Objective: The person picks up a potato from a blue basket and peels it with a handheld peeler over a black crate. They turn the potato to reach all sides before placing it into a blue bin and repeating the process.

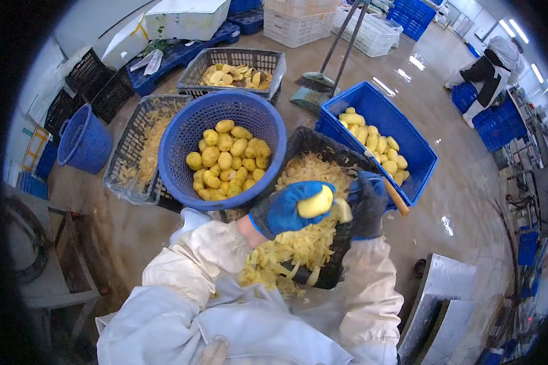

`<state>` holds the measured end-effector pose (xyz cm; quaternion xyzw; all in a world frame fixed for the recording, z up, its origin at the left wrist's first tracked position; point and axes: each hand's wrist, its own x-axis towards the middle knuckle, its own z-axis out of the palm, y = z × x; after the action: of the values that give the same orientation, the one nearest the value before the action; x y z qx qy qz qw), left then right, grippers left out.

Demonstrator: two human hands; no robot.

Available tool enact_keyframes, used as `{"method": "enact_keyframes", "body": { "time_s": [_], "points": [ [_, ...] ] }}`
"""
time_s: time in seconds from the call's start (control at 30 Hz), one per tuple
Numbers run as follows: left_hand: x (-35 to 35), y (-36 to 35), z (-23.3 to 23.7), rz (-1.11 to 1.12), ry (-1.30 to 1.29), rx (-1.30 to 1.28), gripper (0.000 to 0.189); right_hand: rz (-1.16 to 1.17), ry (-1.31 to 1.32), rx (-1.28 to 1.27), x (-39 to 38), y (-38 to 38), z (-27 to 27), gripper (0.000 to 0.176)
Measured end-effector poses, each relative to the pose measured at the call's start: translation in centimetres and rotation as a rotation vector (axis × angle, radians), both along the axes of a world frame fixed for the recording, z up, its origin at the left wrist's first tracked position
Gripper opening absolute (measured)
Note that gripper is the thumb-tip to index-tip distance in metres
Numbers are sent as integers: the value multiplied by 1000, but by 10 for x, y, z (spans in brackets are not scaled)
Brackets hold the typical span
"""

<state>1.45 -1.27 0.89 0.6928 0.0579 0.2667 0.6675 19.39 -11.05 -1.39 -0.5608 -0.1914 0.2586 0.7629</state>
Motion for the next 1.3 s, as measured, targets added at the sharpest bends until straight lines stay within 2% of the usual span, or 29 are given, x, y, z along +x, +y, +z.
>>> {"method": "enact_keyframes", "body": {
  "time_s": [0.07,0.13,0.2,0.23,0.27,0.3,0.33,0.37,0.4,0.47,0.53,0.57,0.6,0.63,0.67,0.73,0.77,0.8,0.83,0.87,0.93,1.0,1.03,1.07,1.1,1.13,1.2,1.23,1.3],
  "points": [
    [5,-1,-13,-367,12,-1211,42,-4,8,15,5,-1,12,10],
    [4,10,-4,-276,5,-1273,42,8,10,27,-7,-2,34,12],
    [2,5,0,-81,-21,-424,41,334,-8,-137,-41,-4,48,10],
    [2,7,-4,-87,-16,-423,41,289,-62,-200,-33,-2,37,7],
    [0,11,-12,-274,23,-686,41,283,-60,-202,-13,-2,17,7],
    [0,12,-17,-459,60,-949,40,118,-409,-245,14,-2,-7,9],
    [-1,10,-12,-459,63,-949,40,-54,-756,-279,33,-4,-18,12],
    [-1,7,-2,-335,64,-938,40,-146,-1217,-277,38,-6,1,14],
    [0,5,4,-208,59,-926,39,-145,-1221,-273,31,-8,15,14],
    [4,9,-2,-159,9,-1016,39,97,121,28,-4,-7,43,14],
    [5,10,-5,-99,-13,-1082,40,66,18,-51,-32,-2,51,11],
    [4,9,-7,-98,-13,-1083,40,177,-72,-106,-41,-1,51,10],
    [3,7,-9,-140,-4,-798,41,286,-160,-161,-44,-1,50,11],
    [1,6,-11,-182,7,-511,42,185,-30,-148,-36,1,42,11],
    [2,5,-12,-187,10,-512,42,180,-27,-149,-22,0,34,11],
    [3,7,-11,-236,-9,-941,43,-202,-754,-282,7,-3,30,11],
    [4,10,-10,-236,-10,-935,43,-202,-1027,-202,13,-4,31,10],
    [6,14,-9,-245,-44,-1148,43,-200,-1031,-199,12,-7,29,10],
    [8,17,-9,-252,-80,-1362,43,-58,-520,-129,-7,-7,45,10],
    [9,20,-11,-249,-83,-1362,43,79,-4,-60,-24,-8,52,9],
    [11,22,-19,-365,-112,-1498,42,210,-33,-37,-52,-7,43,9],
    [8,16,-10,-424,-137,-1541,40,275,-749,-102,-76,-4,35,8],
    [9,13,-11,-362,-94,-1537,39,273,-747,-103,-73,-4,36,8],
    [9,11,-11,-302,-52,-1533,38,228,-524,-70,-65,-4,39,7],
    [8,9,-11,-359,-75,-1475,37,183,-303,-38,-55,-4,42,6],
    [7,6,-12,-360,-77,-1478,37,184,-305,-41,-31,-5,37,6],
    [7,3,-16,-463,-47,-1421,39,-166,-711,-97,16,-9,18,6],
    [7,5,-7,-413,-44,-1443,40,-170,-711,-94,11,-10,26,6],
    [8,17,-10,-419,-112,-1471,41,68,43,-34,-13,-12,44,5]
  ]
}}
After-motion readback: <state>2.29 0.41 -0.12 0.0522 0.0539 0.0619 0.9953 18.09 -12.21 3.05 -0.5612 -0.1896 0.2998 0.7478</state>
